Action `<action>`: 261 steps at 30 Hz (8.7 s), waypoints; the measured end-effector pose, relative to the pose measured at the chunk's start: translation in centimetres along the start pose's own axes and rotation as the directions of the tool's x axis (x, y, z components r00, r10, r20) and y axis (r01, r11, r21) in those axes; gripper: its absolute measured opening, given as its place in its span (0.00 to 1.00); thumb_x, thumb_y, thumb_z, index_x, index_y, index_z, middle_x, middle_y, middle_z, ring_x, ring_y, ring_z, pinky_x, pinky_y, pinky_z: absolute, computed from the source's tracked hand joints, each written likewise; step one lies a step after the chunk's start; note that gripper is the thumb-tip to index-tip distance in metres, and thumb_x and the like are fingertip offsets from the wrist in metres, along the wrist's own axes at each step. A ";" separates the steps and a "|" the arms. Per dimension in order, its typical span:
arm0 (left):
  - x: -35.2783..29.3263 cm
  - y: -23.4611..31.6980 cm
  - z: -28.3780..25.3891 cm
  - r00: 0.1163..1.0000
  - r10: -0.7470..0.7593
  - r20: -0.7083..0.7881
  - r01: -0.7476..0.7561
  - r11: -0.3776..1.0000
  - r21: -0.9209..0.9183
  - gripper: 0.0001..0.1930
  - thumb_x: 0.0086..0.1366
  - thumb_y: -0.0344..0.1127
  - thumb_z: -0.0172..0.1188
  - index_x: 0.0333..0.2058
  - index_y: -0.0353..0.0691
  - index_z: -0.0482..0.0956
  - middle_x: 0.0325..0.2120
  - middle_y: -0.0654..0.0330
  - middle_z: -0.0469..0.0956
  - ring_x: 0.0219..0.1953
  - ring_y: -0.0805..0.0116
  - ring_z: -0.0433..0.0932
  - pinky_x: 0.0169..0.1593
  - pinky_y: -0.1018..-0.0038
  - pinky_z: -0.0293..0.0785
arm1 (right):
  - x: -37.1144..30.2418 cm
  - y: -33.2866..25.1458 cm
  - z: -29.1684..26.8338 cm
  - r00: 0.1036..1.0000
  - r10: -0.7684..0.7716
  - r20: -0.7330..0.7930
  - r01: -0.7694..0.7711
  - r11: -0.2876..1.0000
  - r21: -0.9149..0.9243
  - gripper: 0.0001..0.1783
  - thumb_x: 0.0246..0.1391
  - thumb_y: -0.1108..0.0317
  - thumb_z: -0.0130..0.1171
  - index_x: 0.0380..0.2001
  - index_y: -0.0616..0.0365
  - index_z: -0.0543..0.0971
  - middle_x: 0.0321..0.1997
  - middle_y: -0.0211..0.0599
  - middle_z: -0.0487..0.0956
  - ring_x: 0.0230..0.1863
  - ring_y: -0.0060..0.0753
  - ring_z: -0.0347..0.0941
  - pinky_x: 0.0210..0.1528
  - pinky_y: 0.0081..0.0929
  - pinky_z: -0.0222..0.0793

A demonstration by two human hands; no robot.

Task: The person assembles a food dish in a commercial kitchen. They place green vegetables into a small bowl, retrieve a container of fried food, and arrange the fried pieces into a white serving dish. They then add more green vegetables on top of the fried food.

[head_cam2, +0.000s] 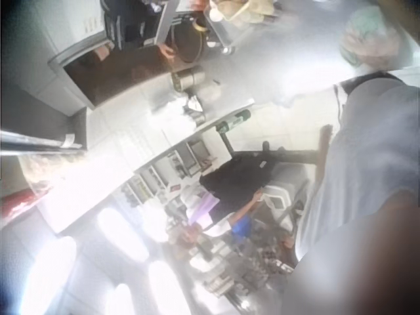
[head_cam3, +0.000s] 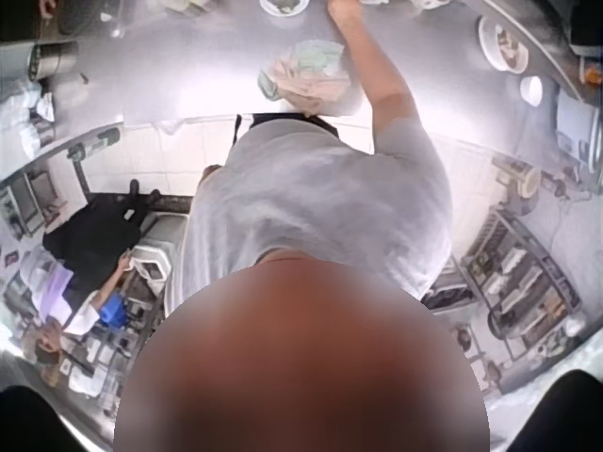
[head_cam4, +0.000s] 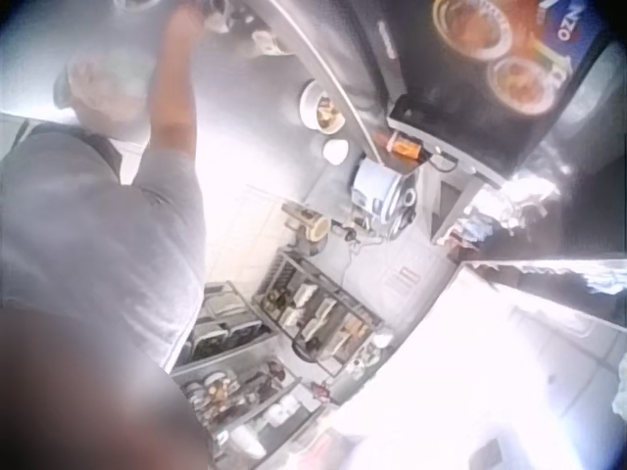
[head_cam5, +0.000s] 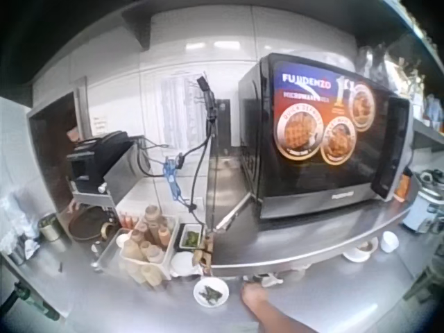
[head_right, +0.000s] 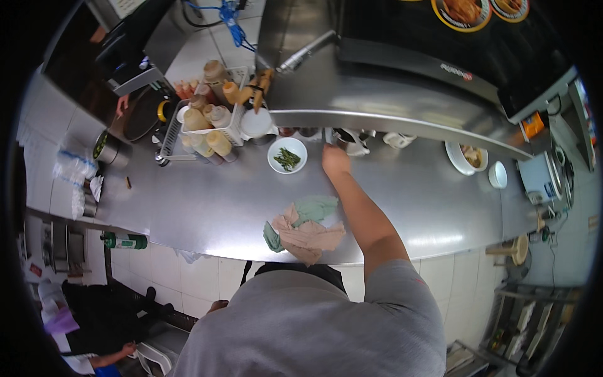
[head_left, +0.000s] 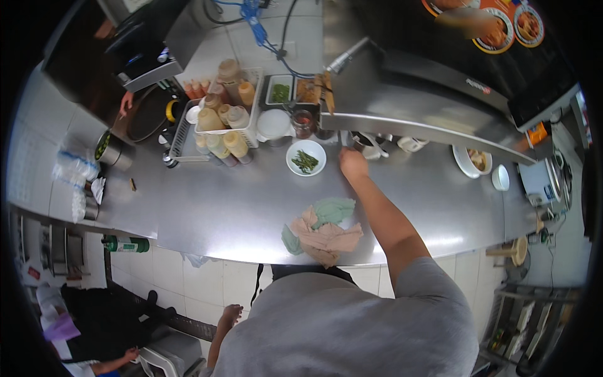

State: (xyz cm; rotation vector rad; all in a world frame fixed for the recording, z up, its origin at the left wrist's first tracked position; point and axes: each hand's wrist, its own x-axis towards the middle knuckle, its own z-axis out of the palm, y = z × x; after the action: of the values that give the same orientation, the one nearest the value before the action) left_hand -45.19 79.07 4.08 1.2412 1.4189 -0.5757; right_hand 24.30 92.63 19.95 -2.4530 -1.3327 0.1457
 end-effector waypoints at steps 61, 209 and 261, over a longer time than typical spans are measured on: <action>2.4 7.6 -8.2 0.974 -0.001 -0.225 -0.041 0.983 -0.181 0.23 0.56 0.39 0.63 0.50 0.38 0.74 0.32 0.51 0.80 0.29 0.64 0.79 0.32 0.70 0.74 | 1.2 -11.7 -3.8 0.907 -0.310 0.284 0.399 0.849 -0.346 0.12 0.49 0.71 0.49 0.34 0.58 0.81 0.42 0.40 0.79 0.47 0.39 0.73 0.48 0.39 0.66; 2.9 5.0 -7.3 0.979 -0.179 -0.094 0.171 0.981 -0.089 0.24 0.56 0.44 0.62 0.49 0.38 0.74 0.37 0.54 0.80 0.40 0.62 0.78 0.42 0.67 0.74 | 1.1 -10.4 -2.8 0.942 -0.275 0.193 0.331 0.857 -0.394 0.10 0.46 0.70 0.53 0.30 0.56 0.82 0.39 0.39 0.78 0.48 0.40 0.71 0.49 0.40 0.65; -20.9 44.8 -13.4 0.229 0.792 -0.567 -0.929 0.352 0.117 0.10 0.47 0.33 0.70 0.30 0.38 0.83 0.28 0.62 0.68 0.27 0.71 0.68 0.29 0.76 0.66 | -10.9 -25.2 -17.9 0.893 -0.428 0.137 -0.159 -0.016 0.987 0.04 0.53 0.72 0.58 0.32 0.59 0.75 0.37 0.38 0.76 0.32 0.21 0.70 0.35 0.21 0.67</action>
State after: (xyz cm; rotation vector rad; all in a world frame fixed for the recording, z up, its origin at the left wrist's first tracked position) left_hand -13.79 98.04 39.79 1.8176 0.8757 0.8322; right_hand 2.73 91.78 44.60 -0.9138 -0.9175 1.2085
